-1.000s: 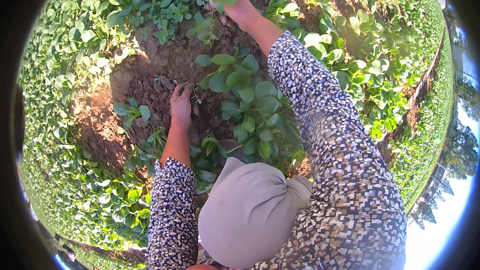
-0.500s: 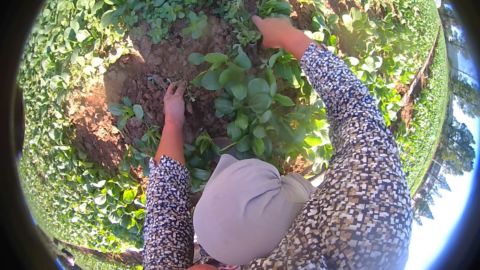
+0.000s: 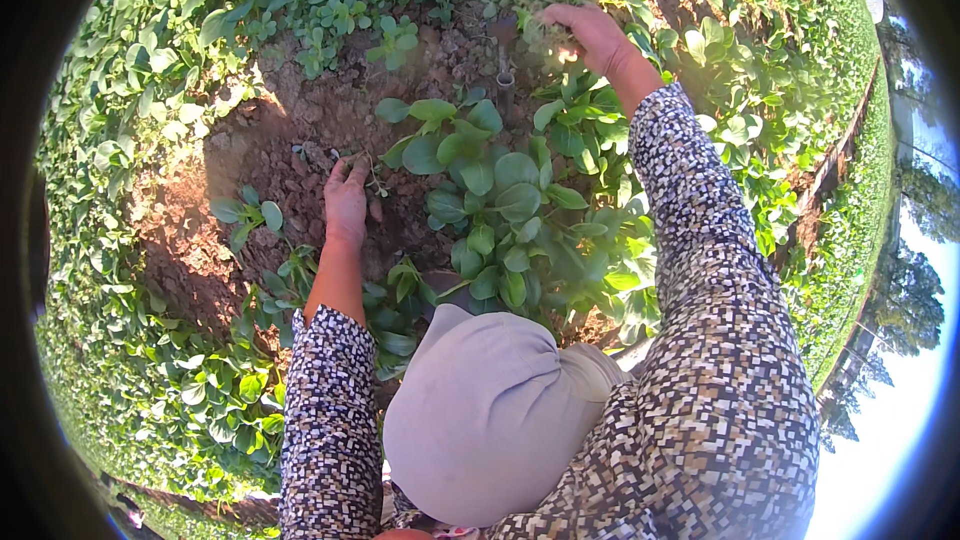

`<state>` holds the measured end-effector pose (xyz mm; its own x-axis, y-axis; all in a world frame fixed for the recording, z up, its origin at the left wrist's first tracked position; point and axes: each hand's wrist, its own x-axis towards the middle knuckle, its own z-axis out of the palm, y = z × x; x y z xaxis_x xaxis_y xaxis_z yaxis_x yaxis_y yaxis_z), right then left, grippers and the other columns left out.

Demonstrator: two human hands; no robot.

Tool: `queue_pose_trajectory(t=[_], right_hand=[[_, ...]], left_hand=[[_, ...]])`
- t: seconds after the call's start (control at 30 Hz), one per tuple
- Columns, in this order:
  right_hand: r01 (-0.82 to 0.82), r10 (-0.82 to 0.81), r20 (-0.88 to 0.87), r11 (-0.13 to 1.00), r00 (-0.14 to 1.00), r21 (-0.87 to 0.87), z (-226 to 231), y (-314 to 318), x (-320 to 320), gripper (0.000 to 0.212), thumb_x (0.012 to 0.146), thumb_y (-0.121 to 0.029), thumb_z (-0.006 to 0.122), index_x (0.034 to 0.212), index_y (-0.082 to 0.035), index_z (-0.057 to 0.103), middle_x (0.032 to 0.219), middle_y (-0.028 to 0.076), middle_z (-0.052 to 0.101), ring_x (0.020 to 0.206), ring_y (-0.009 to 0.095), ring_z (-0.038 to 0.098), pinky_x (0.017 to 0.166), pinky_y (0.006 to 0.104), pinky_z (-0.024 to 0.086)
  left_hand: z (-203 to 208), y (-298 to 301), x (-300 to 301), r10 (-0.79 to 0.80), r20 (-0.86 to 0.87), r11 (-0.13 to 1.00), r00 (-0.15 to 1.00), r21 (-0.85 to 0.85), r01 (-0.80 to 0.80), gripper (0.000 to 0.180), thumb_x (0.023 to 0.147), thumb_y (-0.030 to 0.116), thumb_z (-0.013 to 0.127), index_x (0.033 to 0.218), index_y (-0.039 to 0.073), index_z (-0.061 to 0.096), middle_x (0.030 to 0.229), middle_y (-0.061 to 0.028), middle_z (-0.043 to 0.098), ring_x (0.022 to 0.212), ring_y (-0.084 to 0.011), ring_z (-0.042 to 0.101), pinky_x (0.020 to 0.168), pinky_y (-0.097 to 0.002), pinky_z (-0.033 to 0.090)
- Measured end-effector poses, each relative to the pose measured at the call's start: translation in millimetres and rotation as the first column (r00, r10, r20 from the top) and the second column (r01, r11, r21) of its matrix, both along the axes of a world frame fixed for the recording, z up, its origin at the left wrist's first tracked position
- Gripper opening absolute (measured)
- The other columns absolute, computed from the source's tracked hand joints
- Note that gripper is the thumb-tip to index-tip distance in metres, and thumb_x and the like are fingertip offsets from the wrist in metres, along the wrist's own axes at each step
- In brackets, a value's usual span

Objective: The person pulls weeds from the soil around leafy green plants using a hand trowel and by hand.

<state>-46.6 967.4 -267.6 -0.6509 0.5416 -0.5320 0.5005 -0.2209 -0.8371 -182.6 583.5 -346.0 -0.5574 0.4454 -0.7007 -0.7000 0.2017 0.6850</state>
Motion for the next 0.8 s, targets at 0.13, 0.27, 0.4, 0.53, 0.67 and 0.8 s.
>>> queue_pose_trajectory(t=[0.13, 0.27, 0.4, 0.53, 0.67, 0.8], right_hand=[[0.206, -0.298, -0.437, 0.947, 0.849, -0.245, 71, 19, -4, 0.022, 0.086, -0.014, 0.062, 0.106, -0.005, 0.063, 0.098, 0.005, 0.067, 0.084, 0.016, 0.063, 0.070, 0.0304, 0.051], [-0.005, 0.209, -0.394, 0.888, 0.895, 0.460, 69, 33, 10, 0.024, 0.086, -0.010, 0.061, 0.109, -0.003, 0.063, 0.103, 0.007, 0.066, 0.093, 0.018, 0.063, 0.080, 0.0325, 0.052], [0.025, -0.020, -0.277, 1.000, 0.961, 0.015, 67, 19, 6, 0.030, 0.081, 0.003, 0.059, 0.110, 0.000, 0.063, 0.118, 0.008, 0.063, 0.109, 0.019, 0.058, 0.092, 0.0278, 0.049], [-0.184, 0.184, 0.024, 0.948, 0.983, 0.259, 28, -5, -38, 0.032, 0.085, -0.013, 0.064, 0.114, -0.001, 0.062, 0.110, 0.006, 0.064, 0.096, 0.015, 0.059, 0.082, 0.0275, 0.048], [-0.485, 0.239, 0.437, 0.603, 0.867, 0.634, -27, -43, -93, 0.038, 0.079, -0.029, 0.064, 0.105, -0.001, 0.060, 0.099, 0.018, 0.067, 0.094, 0.034, 0.064, 0.080, 0.0436, 0.049], [-0.681, 0.181, 0.688, 0.450, 0.702, 0.577, -47, -81, -110, 0.038, 0.079, -0.028, 0.063, 0.108, -0.003, 0.058, 0.105, 0.019, 0.066, 0.099, 0.036, 0.063, 0.085, 0.0461, 0.049]], left_hand=[[1, -1, -1, -0.010, 0.009, 1.000, 1.000, 0.006, 0.010, 0.013, 0.095, 0.018, 0.054, 0.100, 0.007, 0.059, 0.077, -0.0023, 0.060, 0.049, -0.0132, 0.051, 0.031, -0.0271, 0.036], [1, 2, 1, -0.002, 0.013, 1.000, 1.000, 0.002, 0.002, 0.014, 0.095, 0.018, 0.054, 0.102, 0.008, 0.059, 0.078, -0.0023, 0.061, 0.050, -0.0129, 0.052, 0.031, -0.0273, 0.036], [-1, -1, -2, -0.001, 0.005, 1.000, 1.000, 0.016, 0.001, 0.013, 0.095, 0.018, 0.053, 0.101, 0.007, 0.059, 0.076, -0.0023, 0.060, 0.050, -0.0126, 0.053, 0.031, -0.0267, 0.037], [4, 1, -1, -0.022, -0.007, 1.000, 1.000, 0.006, 0.022, 0.013, 0.096, 0.018, 0.053, 0.100, 0.006, 0.058, 0.075, -0.0026, 0.060, 0.049, -0.0126, 0.052, 0.031, -0.0262, 0.037], [10, 8, 3, -0.019, 0.016, 1.000, 1.000, 0.016, 0.019, 0.010, 0.095, 0.016, 0.054, 0.095, 0.007, 0.058, 0.073, -0.0014, 0.057, 0.047, -0.0126, 0.050, 0.030, -0.0273, 0.036], [6, 0, -1, 0.024, 0.018, 1.000, 1.000, 0.005, -0.024, 0.009, 0.094, 0.016, 0.055, 0.093, 0.007, 0.057, 0.071, 0.0001, 0.055, 0.047, -0.0121, 0.049, 0.030, -0.0281, 0.036]])
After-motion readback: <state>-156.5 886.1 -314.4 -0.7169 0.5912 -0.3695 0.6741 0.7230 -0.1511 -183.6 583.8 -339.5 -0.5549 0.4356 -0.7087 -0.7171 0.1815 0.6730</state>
